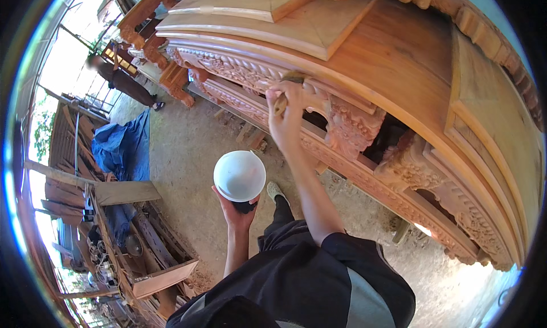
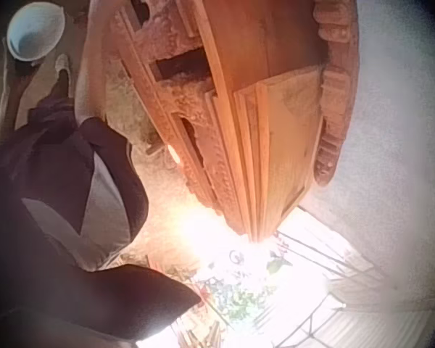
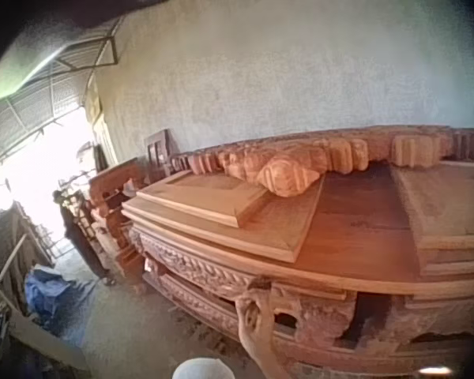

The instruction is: The person applies finish to a carved wooden cabinet using a paintbrush while holding a plastic container.

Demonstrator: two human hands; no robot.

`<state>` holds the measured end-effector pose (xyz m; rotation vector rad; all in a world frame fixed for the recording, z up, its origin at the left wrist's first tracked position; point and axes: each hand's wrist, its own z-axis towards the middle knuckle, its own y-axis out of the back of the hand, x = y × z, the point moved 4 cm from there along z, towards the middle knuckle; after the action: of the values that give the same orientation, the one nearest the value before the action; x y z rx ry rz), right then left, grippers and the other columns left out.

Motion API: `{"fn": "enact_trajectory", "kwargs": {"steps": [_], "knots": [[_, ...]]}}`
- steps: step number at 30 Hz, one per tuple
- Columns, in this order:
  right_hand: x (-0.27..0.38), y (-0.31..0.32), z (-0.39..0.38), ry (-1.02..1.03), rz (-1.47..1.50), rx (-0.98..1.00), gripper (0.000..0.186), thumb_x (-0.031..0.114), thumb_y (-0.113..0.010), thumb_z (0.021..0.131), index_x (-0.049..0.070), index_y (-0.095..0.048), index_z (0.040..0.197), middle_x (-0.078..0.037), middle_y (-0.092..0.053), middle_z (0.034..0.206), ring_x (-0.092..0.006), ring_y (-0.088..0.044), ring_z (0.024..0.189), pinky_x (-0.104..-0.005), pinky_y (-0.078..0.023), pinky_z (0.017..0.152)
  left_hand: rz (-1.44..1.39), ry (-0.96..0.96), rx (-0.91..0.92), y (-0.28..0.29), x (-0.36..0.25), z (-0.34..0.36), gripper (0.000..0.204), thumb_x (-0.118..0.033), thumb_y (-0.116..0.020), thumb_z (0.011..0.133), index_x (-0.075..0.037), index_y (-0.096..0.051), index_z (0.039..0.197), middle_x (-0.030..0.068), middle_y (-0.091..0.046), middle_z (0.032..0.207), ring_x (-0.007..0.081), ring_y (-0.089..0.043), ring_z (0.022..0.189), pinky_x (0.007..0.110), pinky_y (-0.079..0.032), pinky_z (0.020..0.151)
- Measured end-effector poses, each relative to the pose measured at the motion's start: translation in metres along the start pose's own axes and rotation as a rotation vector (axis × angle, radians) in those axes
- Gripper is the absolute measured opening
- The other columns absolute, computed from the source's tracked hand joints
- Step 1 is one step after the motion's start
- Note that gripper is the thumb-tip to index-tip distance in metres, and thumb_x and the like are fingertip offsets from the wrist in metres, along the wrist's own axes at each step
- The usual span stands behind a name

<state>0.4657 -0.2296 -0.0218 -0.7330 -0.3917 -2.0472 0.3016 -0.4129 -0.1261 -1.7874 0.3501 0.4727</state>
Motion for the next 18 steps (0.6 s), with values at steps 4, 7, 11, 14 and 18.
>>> {"fn": "enact_trajectory", "kwargs": {"steps": [4, 7, 11, 14, 18], "knots": [[0.017, 0.033, -0.017, -0.034, -0.113, -0.481, 0.006, 0.005, -0.063, 0.096, 0.004, -0.059, 0.100, -0.014, -0.052, 0.104, -0.0268, -0.052, 0.098, -0.0379, -0.041, 0.089, -0.008, 0.010, -0.063, -0.003, 0.004, -0.006, 0.071, -0.070, -0.041, 0.097, -0.016, -0.045, 0.143, 0.0129, -0.057, 0.131, 0.0238, -0.058, 0.087, 0.034, -0.047, 0.059], [0.005, 0.054, -0.015, -0.068, -0.250, -0.453, 0.006, 0.006, -0.063, 0.097, 0.004, -0.059, 0.101, -0.013, -0.053, 0.105, -0.0272, -0.052, 0.099, -0.0388, -0.040, 0.092, -0.027, 0.005, -0.078, -0.007, 0.006, -0.007, 0.071, -0.070, -0.041, 0.097, -0.016, -0.044, 0.143, 0.0130, -0.057, 0.131, 0.0238, -0.058, 0.087, 0.034, -0.047, 0.059], [-0.005, 0.040, -0.005, -0.308, 0.262, 0.021, 0.008, 0.006, -0.064, 0.097, 0.002, -0.059, 0.102, -0.012, -0.053, 0.104, -0.0300, -0.053, 0.097, -0.0408, -0.042, 0.090, -0.019, 0.004, -0.008, -0.008, 0.009, -0.008, 0.072, -0.071, -0.042, 0.097, -0.016, -0.045, 0.143, 0.0130, -0.057, 0.130, 0.0239, -0.058, 0.087, 0.034, -0.047, 0.059], [-0.003, 0.034, -0.009, -0.341, 0.436, 0.042, 0.008, 0.007, -0.062, 0.099, 0.001, -0.058, 0.103, -0.013, -0.056, 0.105, -0.0281, -0.054, 0.098, -0.0375, -0.043, 0.087, -0.025, 0.017, -0.015, -0.010, 0.013, -0.009, 0.071, -0.071, -0.041, 0.097, -0.015, -0.045, 0.142, 0.0132, -0.057, 0.129, 0.0239, -0.058, 0.087, 0.034, -0.047, 0.059], [0.003, 0.052, -0.012, -0.082, -0.117, -0.540, 0.011, 0.006, -0.065, 0.096, 0.001, -0.060, 0.104, -0.014, -0.061, 0.106, -0.0287, -0.056, 0.104, -0.0389, -0.044, 0.091, -0.033, -0.002, 0.013, -0.009, 0.013, -0.009, 0.071, -0.071, -0.040, 0.097, -0.015, -0.046, 0.141, 0.0134, -0.058, 0.128, 0.0236, -0.058, 0.087, 0.034, -0.047, 0.060]]}}
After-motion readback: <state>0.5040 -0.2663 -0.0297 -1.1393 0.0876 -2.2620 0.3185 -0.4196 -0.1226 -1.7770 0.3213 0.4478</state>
